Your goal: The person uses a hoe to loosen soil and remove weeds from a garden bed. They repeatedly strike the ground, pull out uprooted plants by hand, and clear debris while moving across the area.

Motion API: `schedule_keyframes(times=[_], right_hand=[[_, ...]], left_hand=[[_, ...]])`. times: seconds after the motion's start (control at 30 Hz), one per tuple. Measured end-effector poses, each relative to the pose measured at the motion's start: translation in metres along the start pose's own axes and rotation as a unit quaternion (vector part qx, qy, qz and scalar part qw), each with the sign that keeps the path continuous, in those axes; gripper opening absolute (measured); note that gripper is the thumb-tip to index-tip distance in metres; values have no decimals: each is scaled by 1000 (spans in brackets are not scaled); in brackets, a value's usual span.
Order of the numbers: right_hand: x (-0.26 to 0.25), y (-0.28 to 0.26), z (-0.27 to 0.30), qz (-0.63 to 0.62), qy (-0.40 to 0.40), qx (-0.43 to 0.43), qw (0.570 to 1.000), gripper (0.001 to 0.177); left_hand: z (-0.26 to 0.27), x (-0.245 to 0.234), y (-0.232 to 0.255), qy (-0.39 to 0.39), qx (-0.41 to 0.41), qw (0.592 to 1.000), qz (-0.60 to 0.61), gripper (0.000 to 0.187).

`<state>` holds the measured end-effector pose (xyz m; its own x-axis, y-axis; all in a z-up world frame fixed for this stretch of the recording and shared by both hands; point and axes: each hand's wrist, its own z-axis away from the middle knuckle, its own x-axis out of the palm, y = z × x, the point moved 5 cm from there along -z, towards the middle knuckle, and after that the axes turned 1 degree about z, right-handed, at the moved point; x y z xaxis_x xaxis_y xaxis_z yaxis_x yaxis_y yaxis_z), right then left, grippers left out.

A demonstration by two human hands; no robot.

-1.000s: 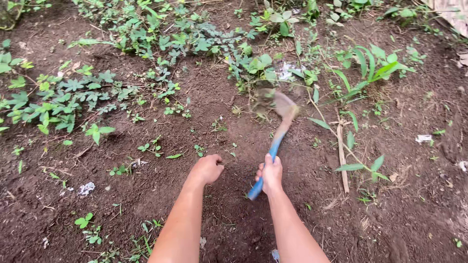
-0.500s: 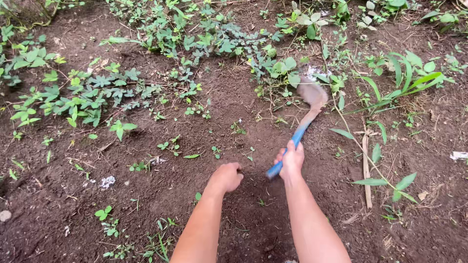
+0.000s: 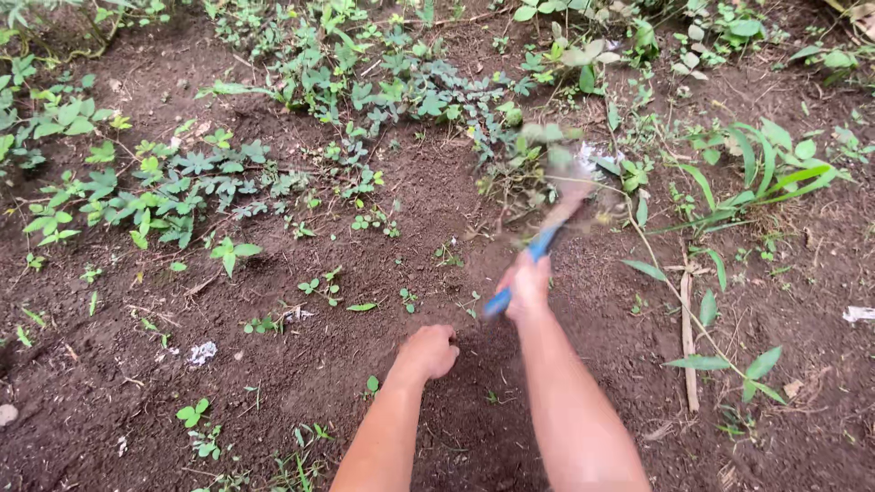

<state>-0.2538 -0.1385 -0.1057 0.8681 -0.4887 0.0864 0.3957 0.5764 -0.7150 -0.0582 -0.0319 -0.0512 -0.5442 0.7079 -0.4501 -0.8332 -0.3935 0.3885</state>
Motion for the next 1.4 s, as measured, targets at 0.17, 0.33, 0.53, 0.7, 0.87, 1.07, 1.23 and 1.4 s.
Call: schedule_keyframes(times=[0.17, 0.33, 0.53, 0.7, 0.87, 1.07, 1.23, 1.4], right_hand=[[-13, 9, 43, 76, -52, 27, 995, 12], [7, -16, 16, 34, 9, -37, 999, 15], [9, -1, 52, 100, -54, 9, 993, 13], [5, -24, 4, -5, 10, 7, 1000, 15], [17, 37, 54, 136, -68, 10, 988, 11], [-15, -6, 29, 81, -55, -50, 994, 16], [-10, 52, 94, 100, -20, 45, 994, 13], [-48, 21, 77, 40, -32, 11, 999, 16]], left_hand=[[-7, -11, -4, 28, 16, 999, 19, 39], [-7, -5, -14, 43, 27, 999, 21, 38], [-4, -24, 5, 35, 15, 997, 63, 33], [-14, 0, 0, 28, 46, 999, 6, 34], [-32, 6, -8, 32, 69, 997, -19, 34], [-36, -3, -12, 53, 52, 997, 37, 32], [-43, -10, -4, 73, 80, 994, 7, 30], [-41, -3, 7, 57, 81, 994, 46, 30]])
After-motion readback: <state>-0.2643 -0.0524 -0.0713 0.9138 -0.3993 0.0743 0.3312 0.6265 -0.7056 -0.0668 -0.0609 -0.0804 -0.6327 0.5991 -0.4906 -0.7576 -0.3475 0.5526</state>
